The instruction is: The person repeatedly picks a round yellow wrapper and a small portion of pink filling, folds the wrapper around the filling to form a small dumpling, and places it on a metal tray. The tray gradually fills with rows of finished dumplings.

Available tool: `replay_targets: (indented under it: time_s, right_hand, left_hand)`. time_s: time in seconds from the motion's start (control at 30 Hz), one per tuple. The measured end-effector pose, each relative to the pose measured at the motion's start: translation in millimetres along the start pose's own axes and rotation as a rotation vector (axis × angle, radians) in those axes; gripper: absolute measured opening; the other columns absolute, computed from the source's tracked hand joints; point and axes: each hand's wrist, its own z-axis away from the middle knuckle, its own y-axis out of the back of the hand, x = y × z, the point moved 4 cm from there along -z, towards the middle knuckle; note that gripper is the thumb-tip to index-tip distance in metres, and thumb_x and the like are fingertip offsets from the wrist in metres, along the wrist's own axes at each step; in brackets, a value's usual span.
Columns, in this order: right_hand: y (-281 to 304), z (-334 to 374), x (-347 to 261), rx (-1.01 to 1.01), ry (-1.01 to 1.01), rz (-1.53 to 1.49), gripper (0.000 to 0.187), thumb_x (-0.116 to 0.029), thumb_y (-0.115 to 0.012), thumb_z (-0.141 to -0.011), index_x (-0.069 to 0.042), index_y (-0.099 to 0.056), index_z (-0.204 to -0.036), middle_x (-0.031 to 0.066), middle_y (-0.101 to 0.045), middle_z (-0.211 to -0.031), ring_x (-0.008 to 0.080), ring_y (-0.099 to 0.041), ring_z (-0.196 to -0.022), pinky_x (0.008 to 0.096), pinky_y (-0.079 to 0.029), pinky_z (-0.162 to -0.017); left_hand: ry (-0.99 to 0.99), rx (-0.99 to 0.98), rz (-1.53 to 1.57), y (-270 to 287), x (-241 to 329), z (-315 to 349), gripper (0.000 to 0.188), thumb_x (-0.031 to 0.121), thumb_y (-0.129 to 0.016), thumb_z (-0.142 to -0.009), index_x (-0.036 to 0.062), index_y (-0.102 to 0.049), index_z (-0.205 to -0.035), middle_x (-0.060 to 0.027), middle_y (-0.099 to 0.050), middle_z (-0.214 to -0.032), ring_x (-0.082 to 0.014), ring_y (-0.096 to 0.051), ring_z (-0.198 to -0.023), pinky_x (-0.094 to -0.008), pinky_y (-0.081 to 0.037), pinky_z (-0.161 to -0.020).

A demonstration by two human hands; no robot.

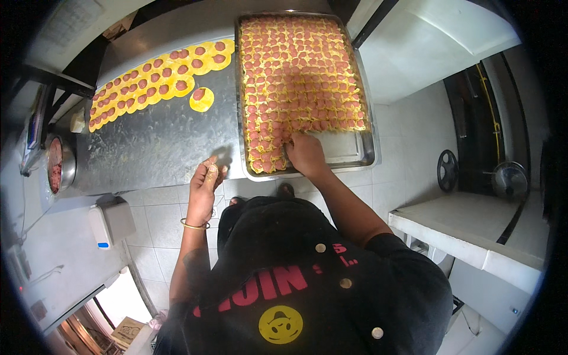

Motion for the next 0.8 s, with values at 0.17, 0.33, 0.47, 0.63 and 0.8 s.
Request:
replay_targets:
  time_s: [0.17,0.33,0.47,0.63,0.8]
  right_hand:
    - [21.9,8.0,2.4,-0.024,0.040,0.045,0.029,-0.027,-0.066,-0.090,0.001,-0.067,-0.092,0.0270,-0.069,-0.085,0.0454,-0.069,-0.086,0.0555,-0.053,-0.079]
    - [42.3,0.6,-55.4,0.016,0.171,0.000,0.029,-0.028,-0.064,-0.092,0.000,-0.067,-0.089,0.0253,-0.069,-0.084,0.0446,-0.068,-0.085,0.0556,-0.052,-0.075]
    - [-8.8,-55.4,-150.3,-0.058,0.440,0.168,0.023,-0.024,-0.063,-0.094,-0.004,-0.072,-0.100,0.0192,-0.072,-0.105,0.0388,-0.069,-0.099,0.0490,-0.053,-0.089]
    - [-95.0,-146.1,-202.4,-0.061,0.580,0.379,0.021,-0.017,-0.058,-0.090,-0.002,-0.072,-0.096,0.0197,-0.071,-0.108,0.0366,-0.065,-0.113,0.0483,-0.050,-0.099]
    - [-138.3,-159.9,-211.4,0.171,0.384,0.103,0.027,-0.016,-0.060,-0.089,0.002,-0.073,-0.104,0.0224,-0.068,-0.117,0.0390,-0.064,-0.113,0.0488,-0.050,-0.099]
  left_hand:
    - [-0.015,0.063,-0.046,20.7,-0.1,1.1,0.037,0.031,-0.059,-0.108,0.0074,-0.060,-0.136,-0.0059,-0.072,-0.113,-0.0154,-0.068,-0.104,-0.0333,-0.053,-0.097]
    - [-0.030,0.103,0.082,70.5,-10.8,-25.3,0.029,0.030,-0.062,-0.106,0.0076,-0.064,-0.125,-0.0060,-0.073,-0.103,-0.0155,-0.071,-0.093,-0.0317,-0.057,-0.086]
    - [0.085,0.146,0.228,98.5,-5.3,-64.0,0.029,0.030,-0.061,-0.106,0.0063,-0.063,-0.123,-0.0080,-0.072,-0.103,-0.0196,-0.073,-0.093,-0.0336,-0.060,-0.084]
    - [0.138,-0.024,0.425,105.1,-9.9,-111.0,0.029,0.028,-0.059,-0.107,0.0042,-0.062,-0.124,-0.0110,-0.072,-0.105,-0.0256,-0.073,-0.095,-0.0366,-0.061,-0.086]
    - [0.183,-0.088,0.512,108.1,-18.0,-132.4,0.032,0.020,-0.051,-0.109,0.0015,-0.054,-0.135,-0.0163,-0.067,-0.119,-0.0303,-0.068,-0.110,-0.0442,-0.056,-0.098]
